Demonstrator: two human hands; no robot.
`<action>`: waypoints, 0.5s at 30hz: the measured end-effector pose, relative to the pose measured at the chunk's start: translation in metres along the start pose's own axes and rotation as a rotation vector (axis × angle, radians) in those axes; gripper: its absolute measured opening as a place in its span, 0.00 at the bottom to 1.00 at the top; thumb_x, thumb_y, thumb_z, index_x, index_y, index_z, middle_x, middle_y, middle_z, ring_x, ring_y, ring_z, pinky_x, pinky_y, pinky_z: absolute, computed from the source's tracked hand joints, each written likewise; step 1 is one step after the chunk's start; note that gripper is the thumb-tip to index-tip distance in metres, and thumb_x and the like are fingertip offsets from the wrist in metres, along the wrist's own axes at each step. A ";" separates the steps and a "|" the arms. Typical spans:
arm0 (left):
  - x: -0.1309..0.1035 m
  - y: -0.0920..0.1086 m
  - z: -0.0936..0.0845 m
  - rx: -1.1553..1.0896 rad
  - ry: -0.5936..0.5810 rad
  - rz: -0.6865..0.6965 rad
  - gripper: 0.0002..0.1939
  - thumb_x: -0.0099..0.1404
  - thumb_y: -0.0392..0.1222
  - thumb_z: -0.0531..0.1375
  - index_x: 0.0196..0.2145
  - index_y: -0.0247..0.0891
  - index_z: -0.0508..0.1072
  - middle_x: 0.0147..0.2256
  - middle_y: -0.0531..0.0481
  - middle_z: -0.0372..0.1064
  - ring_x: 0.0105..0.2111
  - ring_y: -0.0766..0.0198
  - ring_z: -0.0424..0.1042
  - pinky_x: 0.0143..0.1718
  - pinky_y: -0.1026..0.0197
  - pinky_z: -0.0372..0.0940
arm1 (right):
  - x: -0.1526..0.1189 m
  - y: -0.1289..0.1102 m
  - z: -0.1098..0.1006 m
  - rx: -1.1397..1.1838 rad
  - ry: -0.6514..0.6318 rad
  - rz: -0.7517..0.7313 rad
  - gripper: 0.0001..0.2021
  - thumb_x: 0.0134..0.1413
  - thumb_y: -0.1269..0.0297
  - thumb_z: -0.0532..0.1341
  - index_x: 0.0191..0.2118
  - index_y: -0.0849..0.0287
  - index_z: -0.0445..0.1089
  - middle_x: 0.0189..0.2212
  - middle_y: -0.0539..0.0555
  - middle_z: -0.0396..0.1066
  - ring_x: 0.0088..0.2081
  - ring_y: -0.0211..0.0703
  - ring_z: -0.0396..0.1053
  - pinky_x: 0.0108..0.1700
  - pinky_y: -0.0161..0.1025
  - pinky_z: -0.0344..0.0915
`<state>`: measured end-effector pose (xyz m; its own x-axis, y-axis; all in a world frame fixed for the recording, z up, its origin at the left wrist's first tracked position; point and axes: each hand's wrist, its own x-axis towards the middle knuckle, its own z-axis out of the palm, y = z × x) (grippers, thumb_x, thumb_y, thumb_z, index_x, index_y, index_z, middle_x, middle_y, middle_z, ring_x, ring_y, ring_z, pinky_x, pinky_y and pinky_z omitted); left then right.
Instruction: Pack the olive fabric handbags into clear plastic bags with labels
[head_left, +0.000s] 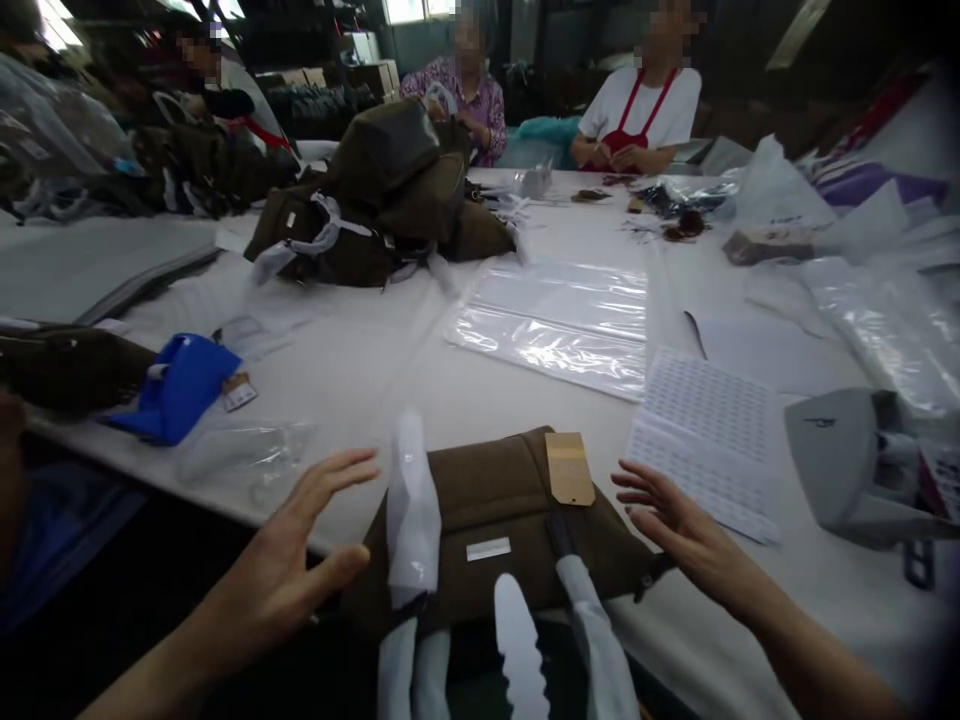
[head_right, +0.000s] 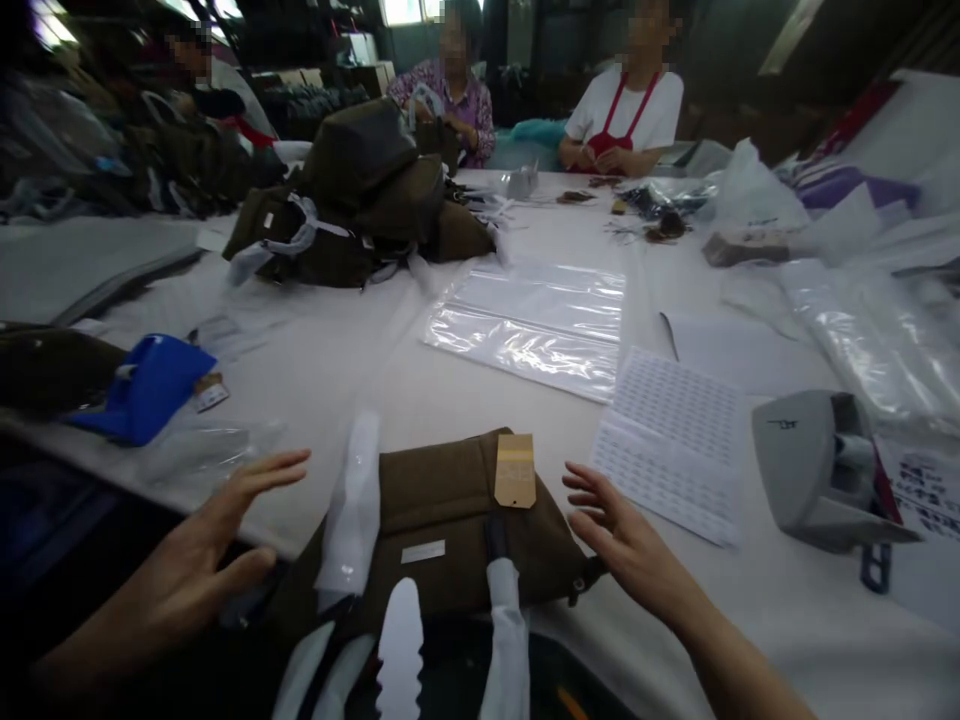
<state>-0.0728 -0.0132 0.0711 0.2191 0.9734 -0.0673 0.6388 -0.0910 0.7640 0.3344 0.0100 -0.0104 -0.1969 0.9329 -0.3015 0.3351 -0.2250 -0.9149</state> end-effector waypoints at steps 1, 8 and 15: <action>-0.002 -0.012 0.004 0.042 0.077 -0.080 0.27 0.57 0.52 0.59 0.55 0.54 0.61 0.61 0.52 0.51 0.60 0.50 0.51 0.60 0.45 0.50 | 0.008 0.002 -0.002 -0.063 0.018 -0.078 0.25 0.54 0.50 0.58 0.57 0.47 0.56 0.56 0.57 0.59 0.53 0.52 0.61 0.53 0.53 0.63; 0.012 -0.037 0.050 -0.257 0.027 -0.316 0.32 0.58 0.57 0.56 0.58 0.42 0.58 0.62 0.42 0.49 0.60 0.47 0.52 0.59 0.45 0.52 | 0.085 -0.026 -0.009 -0.509 -0.205 -0.604 0.10 0.58 0.57 0.56 0.39 0.48 0.74 0.61 0.50 0.50 0.62 0.54 0.43 0.60 0.56 0.48; 0.019 -0.036 0.054 -0.395 -0.002 -0.411 0.37 0.56 0.60 0.57 0.58 0.41 0.53 0.61 0.40 0.49 0.60 0.49 0.53 0.58 0.49 0.54 | 0.122 -0.095 -0.009 -0.490 -0.586 -0.330 0.16 0.47 0.59 0.64 0.43 0.55 0.70 0.27 0.49 0.69 0.32 0.41 0.69 0.40 0.42 0.68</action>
<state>-0.0516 -0.0031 0.0081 0.0127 0.9118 -0.4104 0.3477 0.3808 0.8568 0.2870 0.1475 0.0426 -0.7577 0.6016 -0.2531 0.5125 0.3083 -0.8014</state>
